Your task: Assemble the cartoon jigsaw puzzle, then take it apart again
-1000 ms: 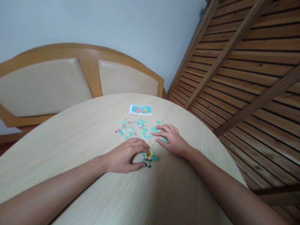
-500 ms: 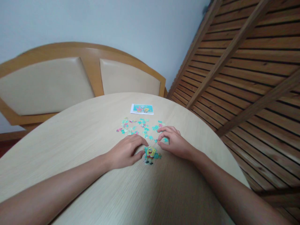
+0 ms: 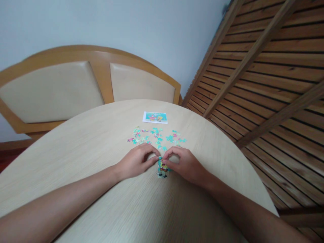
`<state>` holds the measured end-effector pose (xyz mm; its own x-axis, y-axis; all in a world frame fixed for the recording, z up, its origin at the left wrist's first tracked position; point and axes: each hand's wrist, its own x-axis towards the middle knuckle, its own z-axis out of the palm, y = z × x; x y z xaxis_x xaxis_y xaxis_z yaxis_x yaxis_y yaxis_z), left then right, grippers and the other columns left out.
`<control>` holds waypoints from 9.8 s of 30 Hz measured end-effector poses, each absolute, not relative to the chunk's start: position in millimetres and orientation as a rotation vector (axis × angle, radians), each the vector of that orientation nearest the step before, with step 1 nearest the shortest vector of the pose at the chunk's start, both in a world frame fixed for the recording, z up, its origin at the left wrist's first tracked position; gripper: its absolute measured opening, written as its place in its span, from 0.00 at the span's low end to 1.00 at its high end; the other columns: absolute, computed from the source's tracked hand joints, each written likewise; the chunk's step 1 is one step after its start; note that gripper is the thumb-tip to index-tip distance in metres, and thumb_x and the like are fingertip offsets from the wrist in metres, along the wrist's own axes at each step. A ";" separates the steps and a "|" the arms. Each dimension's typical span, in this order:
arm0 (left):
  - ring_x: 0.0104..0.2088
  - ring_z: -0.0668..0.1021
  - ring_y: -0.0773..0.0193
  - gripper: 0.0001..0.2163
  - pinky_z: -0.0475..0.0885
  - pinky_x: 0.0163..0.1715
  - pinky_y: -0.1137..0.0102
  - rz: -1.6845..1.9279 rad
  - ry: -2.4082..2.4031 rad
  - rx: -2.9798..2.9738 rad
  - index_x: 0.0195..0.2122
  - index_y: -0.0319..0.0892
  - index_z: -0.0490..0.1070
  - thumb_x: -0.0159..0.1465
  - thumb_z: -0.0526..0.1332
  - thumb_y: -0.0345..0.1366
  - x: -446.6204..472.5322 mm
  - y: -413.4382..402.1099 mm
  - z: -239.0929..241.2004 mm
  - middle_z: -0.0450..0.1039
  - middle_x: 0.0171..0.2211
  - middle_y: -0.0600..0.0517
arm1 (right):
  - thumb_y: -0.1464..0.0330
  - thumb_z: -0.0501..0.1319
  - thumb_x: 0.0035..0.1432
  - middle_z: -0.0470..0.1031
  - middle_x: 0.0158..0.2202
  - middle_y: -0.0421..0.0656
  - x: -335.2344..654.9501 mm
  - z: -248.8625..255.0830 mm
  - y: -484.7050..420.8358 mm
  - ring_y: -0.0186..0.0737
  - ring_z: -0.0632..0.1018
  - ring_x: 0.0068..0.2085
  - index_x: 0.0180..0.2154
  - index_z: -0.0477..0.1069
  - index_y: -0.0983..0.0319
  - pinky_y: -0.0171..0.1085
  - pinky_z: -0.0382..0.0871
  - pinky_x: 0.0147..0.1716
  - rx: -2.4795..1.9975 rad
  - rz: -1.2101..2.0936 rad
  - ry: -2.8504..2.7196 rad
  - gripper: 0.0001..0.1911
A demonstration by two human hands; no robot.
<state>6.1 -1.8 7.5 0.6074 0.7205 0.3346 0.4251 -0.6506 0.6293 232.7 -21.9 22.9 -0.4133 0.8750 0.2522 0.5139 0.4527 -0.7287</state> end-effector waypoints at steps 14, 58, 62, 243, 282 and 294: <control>0.38 0.79 0.62 0.05 0.73 0.43 0.65 0.890 0.869 2.127 0.37 0.41 0.76 0.62 0.61 0.33 8.6 -1.9 8.7 0.80 0.36 0.50 | 0.61 0.71 0.54 0.78 0.44 0.44 234.8 21.7 -25.6 0.47 0.75 0.48 0.44 0.73 0.58 0.45 0.68 0.50 -1.067 0.610 -2.322 0.17; 0.40 0.75 0.57 0.04 0.68 0.46 0.61 0.750 0.942 2.500 0.37 0.44 0.76 0.61 0.66 0.36 5.8 -1.9 9.0 0.77 0.34 0.52 | 0.57 0.70 0.56 0.74 0.46 0.47 243.2 23.5 -23.2 0.48 0.72 0.49 0.48 0.73 0.62 0.46 0.66 0.51 -1.009 0.569 -2.538 0.22; 0.40 0.76 0.57 0.04 0.68 0.47 0.61 0.744 0.932 2.511 0.37 0.44 0.76 0.61 0.66 0.35 4.1 -1.0 7.0 0.77 0.34 0.52 | 0.57 0.70 0.56 0.74 0.46 0.48 243.2 23.2 -23.4 0.48 0.72 0.49 0.47 0.73 0.62 0.46 0.66 0.51 -1.013 0.555 -2.539 0.22; 0.41 0.77 0.59 0.05 0.70 0.45 0.62 0.792 0.888 2.522 0.42 0.44 0.73 0.69 0.59 0.34 1.2 5.4 9.7 0.77 0.36 0.50 | 0.70 0.66 0.58 0.82 0.33 0.38 218.0 16.4 -0.4 0.43 0.78 0.42 0.32 0.78 0.57 0.43 0.65 0.46 -1.260 0.571 -2.259 0.03; 0.41 0.79 0.58 0.08 0.70 0.47 0.62 0.729 0.740 2.718 0.37 0.42 0.75 0.67 0.56 0.31 5.8 -0.6 16.8 0.79 0.37 0.48 | 0.64 0.50 0.69 0.57 0.71 0.46 227.4 10.4 19.3 0.52 0.53 0.72 0.66 0.61 0.58 0.61 0.45 0.66 -1.186 0.305 -2.624 0.26; 0.37 0.76 0.57 0.08 0.70 0.41 0.60 0.878 1.224 2.563 0.36 0.41 0.72 0.68 0.54 0.34 1.4 7.1 10.1 0.76 0.34 0.48 | 0.63 0.51 0.67 0.53 0.72 0.45 226.5 8.8 21.6 0.53 0.48 0.72 0.70 0.52 0.59 0.62 0.39 0.68 -1.207 0.359 -2.666 0.32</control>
